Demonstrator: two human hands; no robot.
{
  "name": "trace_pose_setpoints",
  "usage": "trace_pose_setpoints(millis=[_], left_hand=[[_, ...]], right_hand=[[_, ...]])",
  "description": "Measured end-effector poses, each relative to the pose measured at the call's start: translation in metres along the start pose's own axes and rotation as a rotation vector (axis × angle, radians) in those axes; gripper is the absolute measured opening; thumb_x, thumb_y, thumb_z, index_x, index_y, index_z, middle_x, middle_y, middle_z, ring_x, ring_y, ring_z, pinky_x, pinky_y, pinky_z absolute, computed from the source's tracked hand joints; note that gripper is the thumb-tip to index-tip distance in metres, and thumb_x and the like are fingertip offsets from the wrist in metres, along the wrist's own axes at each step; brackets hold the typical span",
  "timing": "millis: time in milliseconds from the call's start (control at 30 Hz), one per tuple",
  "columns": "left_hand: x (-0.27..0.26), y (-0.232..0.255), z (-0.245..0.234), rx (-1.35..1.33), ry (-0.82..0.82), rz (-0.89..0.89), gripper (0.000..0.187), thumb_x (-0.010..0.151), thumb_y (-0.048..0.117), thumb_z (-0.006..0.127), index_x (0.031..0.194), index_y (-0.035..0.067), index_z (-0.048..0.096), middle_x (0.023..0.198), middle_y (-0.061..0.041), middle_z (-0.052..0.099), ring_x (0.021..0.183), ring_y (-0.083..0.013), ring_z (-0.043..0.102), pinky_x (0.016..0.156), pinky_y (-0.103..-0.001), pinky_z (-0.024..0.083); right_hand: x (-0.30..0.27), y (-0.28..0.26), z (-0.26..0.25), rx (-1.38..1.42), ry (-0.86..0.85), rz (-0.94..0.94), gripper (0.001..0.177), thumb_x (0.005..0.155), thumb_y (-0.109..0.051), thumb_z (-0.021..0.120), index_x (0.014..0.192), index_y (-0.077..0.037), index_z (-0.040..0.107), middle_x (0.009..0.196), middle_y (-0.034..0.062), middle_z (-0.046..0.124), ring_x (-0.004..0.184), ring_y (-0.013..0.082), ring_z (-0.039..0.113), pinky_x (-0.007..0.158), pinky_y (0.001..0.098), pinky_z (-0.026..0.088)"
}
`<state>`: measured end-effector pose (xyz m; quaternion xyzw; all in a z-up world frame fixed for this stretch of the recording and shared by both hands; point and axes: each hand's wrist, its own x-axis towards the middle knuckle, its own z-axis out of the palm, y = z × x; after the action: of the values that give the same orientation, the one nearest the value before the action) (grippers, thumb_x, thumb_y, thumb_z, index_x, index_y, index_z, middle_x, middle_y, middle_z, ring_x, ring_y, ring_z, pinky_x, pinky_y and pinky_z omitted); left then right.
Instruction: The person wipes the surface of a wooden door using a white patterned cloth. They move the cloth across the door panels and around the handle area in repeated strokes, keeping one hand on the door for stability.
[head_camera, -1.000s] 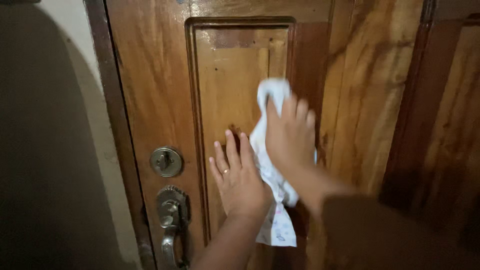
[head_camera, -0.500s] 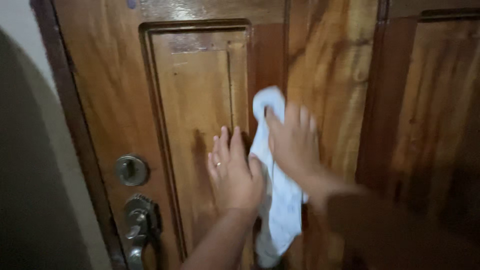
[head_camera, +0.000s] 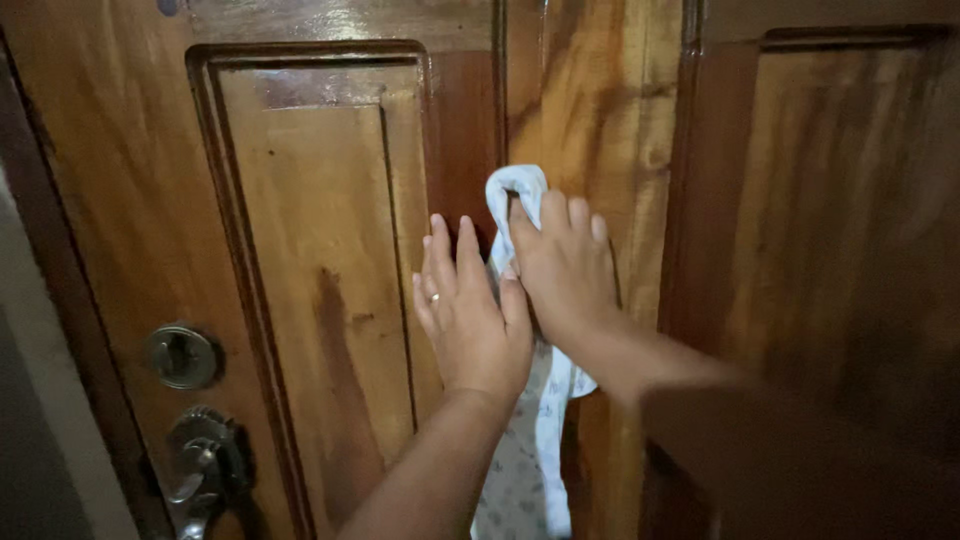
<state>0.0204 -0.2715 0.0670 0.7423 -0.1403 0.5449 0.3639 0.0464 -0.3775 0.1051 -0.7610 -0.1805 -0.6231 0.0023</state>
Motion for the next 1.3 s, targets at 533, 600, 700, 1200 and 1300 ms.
trace_pose_setpoints(millis=[533, 600, 700, 1200, 1300], left_hand=[[0.018, 0.027, 0.018, 0.059, 0.006, 0.064, 0.072, 0.094, 0.028, 0.054, 0.156, 0.001, 0.031, 0.166, -0.023, 0.018, 0.154, -0.0388, 0.015, 0.121, -0.058, 0.007], [0.016, 0.026, 0.02, 0.084, 0.005, 0.091, 0.072, 0.094, 0.027, 0.054, 0.157, 0.0, 0.032, 0.167, -0.022, 0.02, 0.155, -0.0386, 0.016, 0.122, -0.058, 0.007], [0.014, 0.026, 0.022, 0.092, -0.002, 0.115, 0.071, 0.095, 0.028, 0.053, 0.156, 0.001, 0.033, 0.167, -0.021, 0.022, 0.155, -0.0377, 0.017, 0.122, -0.057, 0.008], [-0.005, 0.038, 0.047, 0.152, -0.112, 0.212, 0.071, 0.095, 0.032, 0.051, 0.156, 0.0, 0.031, 0.166, -0.021, 0.024, 0.154, -0.038, 0.016, 0.121, -0.059, 0.008], [-0.007, 0.045, 0.055, 0.117, -0.117, 0.222, 0.072, 0.095, 0.032, 0.053, 0.156, 0.0, 0.031, 0.166, -0.021, 0.025, 0.155, -0.0381, 0.017, 0.122, -0.059, 0.008]], right_hand=[[0.104, 0.051, -0.014, -0.007, 0.237, -0.086, 0.043, 0.088, -0.012, 0.07, 0.131, -0.008, 0.071, 0.113, 0.0172, 0.056, 0.109, 0.0371, 0.051, 0.091, 0.05, 0.04], [0.092, 0.049, -0.01, -0.021, 0.232, -0.029, 0.042, 0.088, -0.012, 0.07, 0.13, -0.01, 0.071, 0.112, 0.017, 0.056, 0.109, 0.0367, 0.052, 0.092, 0.05, 0.041], [0.062, 0.044, -0.007, -0.052, 0.182, -0.01, 0.039, 0.088, -0.014, 0.066, 0.126, -0.015, 0.072, 0.111, 0.0168, 0.056, 0.108, 0.0367, 0.052, 0.09, 0.0493, 0.042], [0.034, 0.107, -0.014, -0.179, 0.082, 0.086, 0.02, 0.1, -0.019, 0.065, 0.118, -0.012, 0.071, 0.12, 0.0184, 0.053, 0.11, 0.0391, 0.05, 0.089, 0.0505, 0.043], [0.053, 0.126, -0.024, -0.17, 0.195, 0.054, 0.05, 0.089, -0.015, 0.068, 0.138, -0.005, 0.067, 0.118, 0.0195, 0.053, 0.11, 0.0381, 0.049, 0.09, 0.0511, 0.042]])
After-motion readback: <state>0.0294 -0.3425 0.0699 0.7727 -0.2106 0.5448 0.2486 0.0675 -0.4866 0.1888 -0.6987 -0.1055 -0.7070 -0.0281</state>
